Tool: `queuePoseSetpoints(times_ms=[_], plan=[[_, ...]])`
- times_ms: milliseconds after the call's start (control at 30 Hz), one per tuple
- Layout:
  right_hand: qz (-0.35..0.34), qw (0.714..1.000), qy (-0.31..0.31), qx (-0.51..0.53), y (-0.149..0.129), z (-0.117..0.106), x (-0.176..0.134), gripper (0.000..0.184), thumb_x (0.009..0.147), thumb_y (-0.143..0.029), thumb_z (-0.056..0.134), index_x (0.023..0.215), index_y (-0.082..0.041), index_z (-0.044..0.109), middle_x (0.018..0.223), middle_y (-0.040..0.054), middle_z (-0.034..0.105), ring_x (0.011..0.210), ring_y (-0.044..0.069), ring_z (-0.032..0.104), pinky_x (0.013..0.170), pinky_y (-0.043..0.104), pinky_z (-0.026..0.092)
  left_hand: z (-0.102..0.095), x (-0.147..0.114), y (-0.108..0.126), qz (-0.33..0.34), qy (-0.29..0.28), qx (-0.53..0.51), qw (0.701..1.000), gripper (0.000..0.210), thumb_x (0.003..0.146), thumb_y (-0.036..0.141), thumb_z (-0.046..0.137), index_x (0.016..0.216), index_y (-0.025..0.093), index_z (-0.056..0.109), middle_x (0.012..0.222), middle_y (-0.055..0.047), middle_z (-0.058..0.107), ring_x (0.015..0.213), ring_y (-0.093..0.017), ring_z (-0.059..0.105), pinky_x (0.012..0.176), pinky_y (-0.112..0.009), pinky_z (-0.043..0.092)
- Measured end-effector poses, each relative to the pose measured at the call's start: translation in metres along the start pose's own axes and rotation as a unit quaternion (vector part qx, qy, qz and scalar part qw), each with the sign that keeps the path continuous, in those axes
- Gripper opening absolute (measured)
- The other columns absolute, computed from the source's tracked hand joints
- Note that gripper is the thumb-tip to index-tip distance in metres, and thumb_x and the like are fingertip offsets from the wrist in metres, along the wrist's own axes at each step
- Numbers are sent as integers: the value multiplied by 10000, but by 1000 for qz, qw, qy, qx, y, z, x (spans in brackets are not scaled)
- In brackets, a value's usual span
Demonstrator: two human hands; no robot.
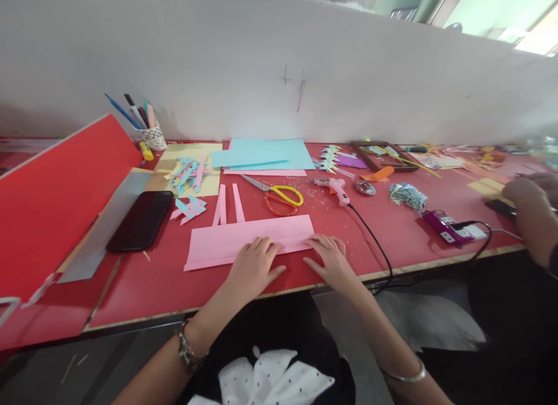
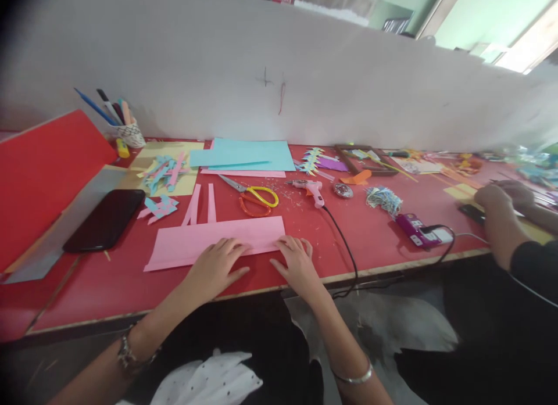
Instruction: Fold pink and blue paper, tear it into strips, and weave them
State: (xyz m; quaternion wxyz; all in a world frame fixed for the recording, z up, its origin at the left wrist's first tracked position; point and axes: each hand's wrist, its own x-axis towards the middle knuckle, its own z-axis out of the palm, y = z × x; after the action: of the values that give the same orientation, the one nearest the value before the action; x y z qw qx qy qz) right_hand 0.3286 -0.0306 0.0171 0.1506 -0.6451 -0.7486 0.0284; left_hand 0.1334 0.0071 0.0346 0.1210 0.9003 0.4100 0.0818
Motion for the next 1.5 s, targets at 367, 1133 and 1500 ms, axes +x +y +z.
queuePoseSetpoints(times_ms=[367, 1133, 1500], plan=[[3, 996, -54, 71, -4, -2, 12, 78, 785, -204, 510, 728, -171, 552, 749, 8, 580, 771, 154, 535, 729, 306, 304, 16, 24, -1, 24, 12, -37, 999, 149, 805, 289, 504, 821, 153, 565, 812, -32, 616, 801, -169, 562, 713, -278, 426], [24, 1000, 12, 13, -5, 8, 11, 171, 794, -189, 456, 627, -186, 489, 737, 18, 520, 708, 146, 482, 668, 261, 351, 18, 27, -1, -13, 12, -34, 999, 120, 820, 207, 469, 862, 150, 565, 843, -50, 606, 819, -187, 562, 706, -300, 426], [88, 988, 88, -91, -26, 16, 6, 223, 713, -412, 527, 693, -191, 527, 799, 58, 534, 771, 207, 466, 693, 332, 352, 20, 26, -2, -5, 33, -50, 998, 130, 818, 213, 473, 721, 156, 539, 743, -33, 578, 718, -164, 552, 655, -280, 426]])
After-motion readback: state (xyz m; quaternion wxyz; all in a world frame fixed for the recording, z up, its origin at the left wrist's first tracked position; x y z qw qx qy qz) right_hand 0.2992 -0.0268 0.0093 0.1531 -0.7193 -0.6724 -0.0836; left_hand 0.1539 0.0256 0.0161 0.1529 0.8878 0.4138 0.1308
